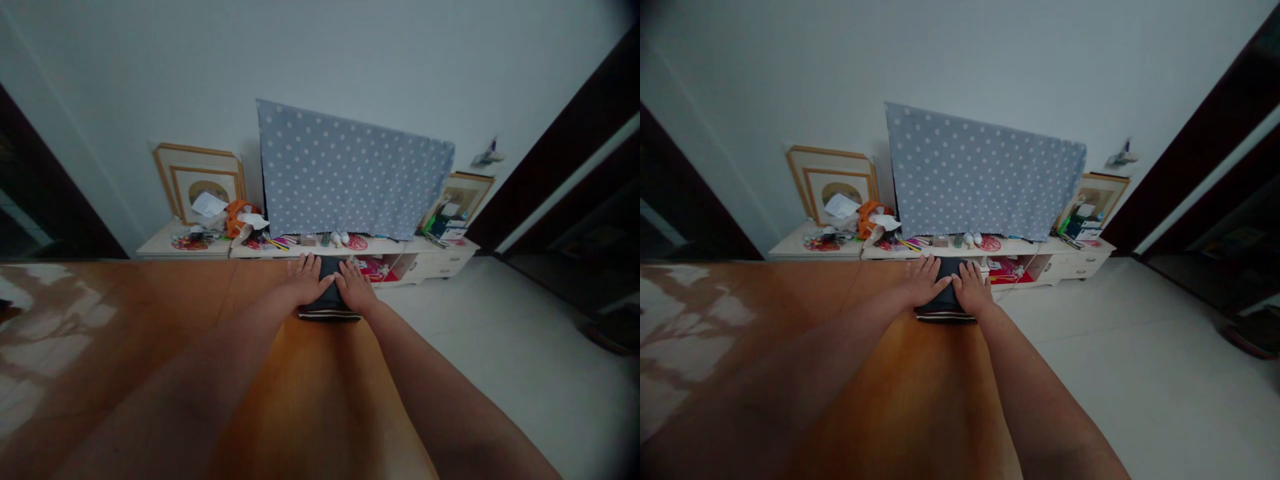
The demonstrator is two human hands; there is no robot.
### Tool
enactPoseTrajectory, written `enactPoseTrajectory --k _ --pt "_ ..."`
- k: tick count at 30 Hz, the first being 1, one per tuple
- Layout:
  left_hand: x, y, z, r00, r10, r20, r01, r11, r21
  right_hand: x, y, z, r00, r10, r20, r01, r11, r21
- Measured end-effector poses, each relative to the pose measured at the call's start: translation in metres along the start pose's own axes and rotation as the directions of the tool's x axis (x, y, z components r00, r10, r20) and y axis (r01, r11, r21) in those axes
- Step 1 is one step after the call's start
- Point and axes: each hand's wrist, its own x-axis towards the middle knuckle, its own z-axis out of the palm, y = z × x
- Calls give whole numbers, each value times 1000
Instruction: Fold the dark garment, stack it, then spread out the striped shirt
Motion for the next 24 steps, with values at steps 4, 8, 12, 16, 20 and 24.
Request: enactPoseTrajectory --k 4,8,12,16,20,24 --pt "-5 -11 -10 989 -53 -139 25 981 -190 0 -2 -10 1000 21 19 -20 999 -40" --pt "-45 -37 -12 918 -208 -337 51 906 -420 0 3 -21 1000 20 21 -20 999 -34" --pt "-126 -73 0 844 -358 -399 103 839 -535 5 -5 -29 999 0 -51 -1 1000 -15" --pt "-211 -110 25 783 -461 -417 193 819 -541 15 -31 -31 996 -59 -70 57 998 -24" --pt "-270 -134 48 768 -478 -425 267 843 -466 24 -60 -19 996 -88 -23 86 993 -78" --pt "-293 -140 58 794 -418 -442 263 891 -371 24 -76 -1 995 -47 93 62 986 -158"
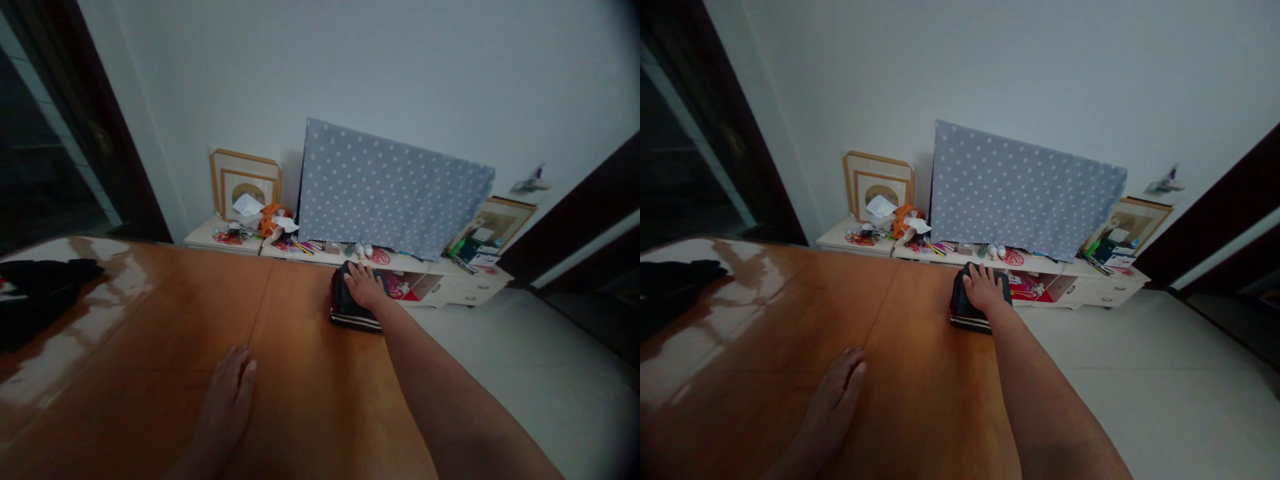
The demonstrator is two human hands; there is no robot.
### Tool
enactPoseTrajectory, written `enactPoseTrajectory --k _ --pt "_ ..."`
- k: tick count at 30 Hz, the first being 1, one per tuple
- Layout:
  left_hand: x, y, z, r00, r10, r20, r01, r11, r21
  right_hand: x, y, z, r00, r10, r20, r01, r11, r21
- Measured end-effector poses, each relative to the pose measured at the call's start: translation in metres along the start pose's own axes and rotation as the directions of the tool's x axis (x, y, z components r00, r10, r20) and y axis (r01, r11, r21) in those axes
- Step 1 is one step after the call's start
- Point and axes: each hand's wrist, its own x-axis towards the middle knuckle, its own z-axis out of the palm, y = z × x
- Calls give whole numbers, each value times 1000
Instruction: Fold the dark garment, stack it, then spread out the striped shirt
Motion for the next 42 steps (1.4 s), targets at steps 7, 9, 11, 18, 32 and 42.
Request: enactPoseTrajectory --k 7,9,11,18,32,42 --pt "0 8 0 991 115 66 -125 979 163 -4 -3 18 999 41 11 -40 996 -78" --pt "0 10 -1 989 133 65 -143 973 184 -3 -3 21 999 39 -2 -39 996 -74" --pt "0 12 -1 988 138 63 -148 968 205 -2 -3 21 999 38 -8 -39 996 -75" --pt "1 13 -1 990 124 71 -138 963 232 -17 -17 -10 992 74 -99 -70 996 49" --pt "-2 10 -6 983 181 13 -182 978 105 -319 -177 139 990 14 143 -94 815 572" --pt "-3 1 -13 992 125 7 -122 977 -175 -359 -222 136 1000 -22 -3 21 907 420"
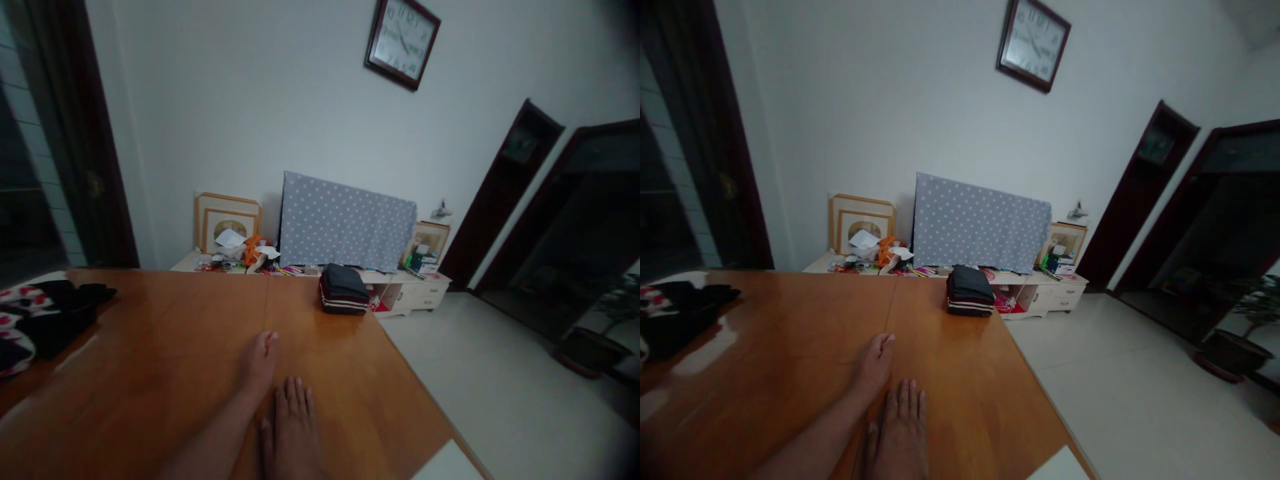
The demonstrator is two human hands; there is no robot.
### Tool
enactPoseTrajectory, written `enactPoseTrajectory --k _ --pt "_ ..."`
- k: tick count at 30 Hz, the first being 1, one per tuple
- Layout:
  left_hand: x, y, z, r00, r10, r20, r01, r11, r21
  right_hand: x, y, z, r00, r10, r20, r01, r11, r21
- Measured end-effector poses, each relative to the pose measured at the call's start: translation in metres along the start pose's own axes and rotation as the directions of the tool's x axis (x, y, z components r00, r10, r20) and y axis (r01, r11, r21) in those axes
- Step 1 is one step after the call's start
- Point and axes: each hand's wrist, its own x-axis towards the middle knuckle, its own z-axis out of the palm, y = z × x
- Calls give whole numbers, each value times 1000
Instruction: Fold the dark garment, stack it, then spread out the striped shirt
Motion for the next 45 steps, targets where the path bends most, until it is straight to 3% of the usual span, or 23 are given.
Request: enactPoseTrajectory --k 6,13,17,22,28,33,38,45 --pt "-34 -10 -23 1000 -16 23 21 981 -191 -11 -3 8 987 -99 -128 80 986 -147" --pt "-111 -31 -108 999 -14 30 21 977 -214 -44 -29 11 990 -26 -136 -6 973 -231" --pt "-151 -43 -155 999 -7 38 14 982 -188 -87 -55 31 991 -69 -114 52 987 -149" --pt "-191 -52 -192 1000 17 23 -14 989 -145 -134 -78 58 988 -107 -112 93 988 -126" --pt "-234 -56 -226 992 108 70 -115 988 104 -155 -79 69 978 -157 -137 132 975 -177" --pt "-272 -43 -249 993 89 80 -109 948 298 -155 -72 74 972 -189 -136 151 957 -249" --pt "-292 -32 -256 996 59 69 -81 917 391 -156 -71 74 970 -208 -124 165 944 -285" --pt "-297 -31 -257 994 36 103 -75 914 398 -174 -88 59 960 -232 -159 189 951 -245"
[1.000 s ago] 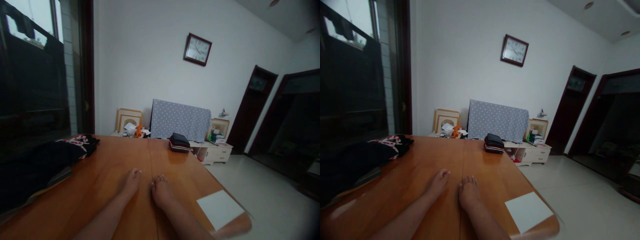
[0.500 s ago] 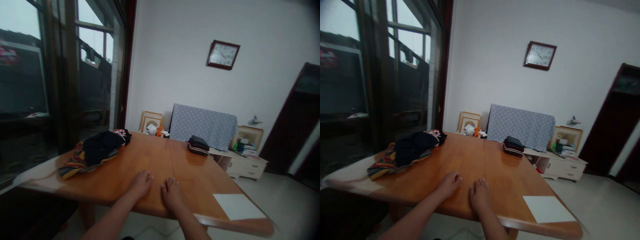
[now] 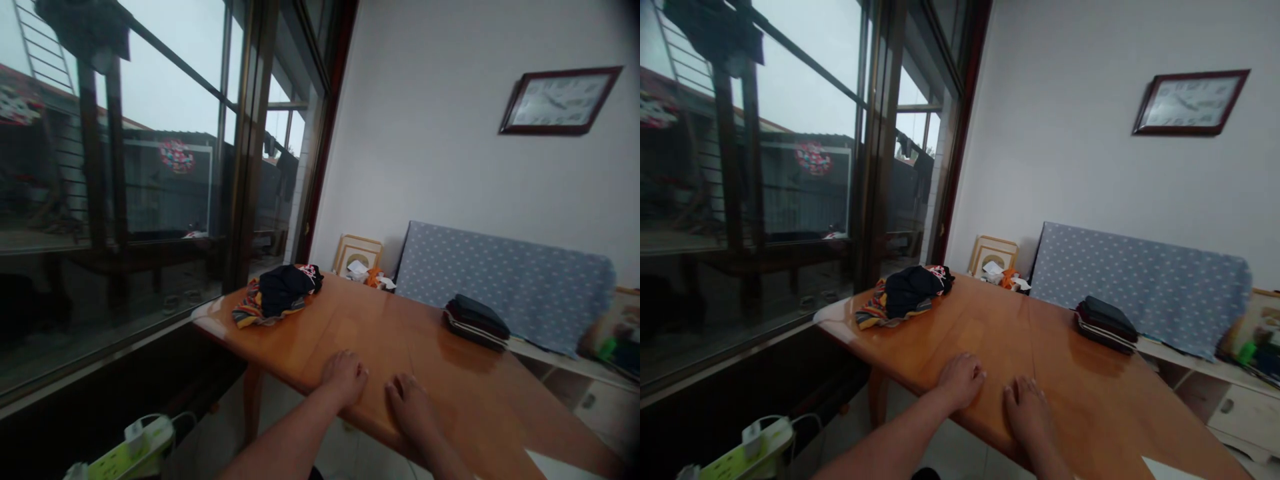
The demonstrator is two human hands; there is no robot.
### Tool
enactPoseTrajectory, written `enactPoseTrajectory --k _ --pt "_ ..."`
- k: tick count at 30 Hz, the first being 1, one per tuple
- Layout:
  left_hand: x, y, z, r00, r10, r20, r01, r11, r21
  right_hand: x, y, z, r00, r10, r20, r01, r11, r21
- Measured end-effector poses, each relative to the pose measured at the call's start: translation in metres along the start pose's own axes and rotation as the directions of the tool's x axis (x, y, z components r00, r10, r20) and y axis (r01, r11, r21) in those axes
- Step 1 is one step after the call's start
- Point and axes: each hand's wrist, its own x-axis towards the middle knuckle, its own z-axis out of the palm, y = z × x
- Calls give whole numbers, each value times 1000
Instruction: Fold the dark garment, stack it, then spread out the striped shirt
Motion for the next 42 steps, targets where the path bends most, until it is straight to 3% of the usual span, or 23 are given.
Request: enactPoseTrajectory --k 4,12,16,18,23,31,35,42 --pt "-2 -1 1 1000 -29 -5 29 1000 11 -3 0 -5 999 -44 3 44 998 53" --pt "-2 -3 4 999 -44 0 44 999 -18 5 14 9 998 -54 -25 57 991 120" --pt "12 -18 -7 998 6 60 -3 998 -55 12 26 21 999 -42 -11 43 989 139" --pt "20 -30 -14 999 13 36 -13 1000 -14 20 34 28 1000 -27 9 25 989 146" --pt "32 -45 -20 997 -77 -23 79 991 111 61 44 37 997 6 83 -25 972 233" --pt "29 -36 -20 997 -69 36 63 988 139 162 24 44 998 -51 -47 65 922 381" --pt "31 -38 -22 997 -77 30 72 989 127 177 31 67 990 4 -143 50 924 379" --pt "40 -48 -17 992 -111 60 111 994 15 188 59 90 999 -1 -32 13 926 377"
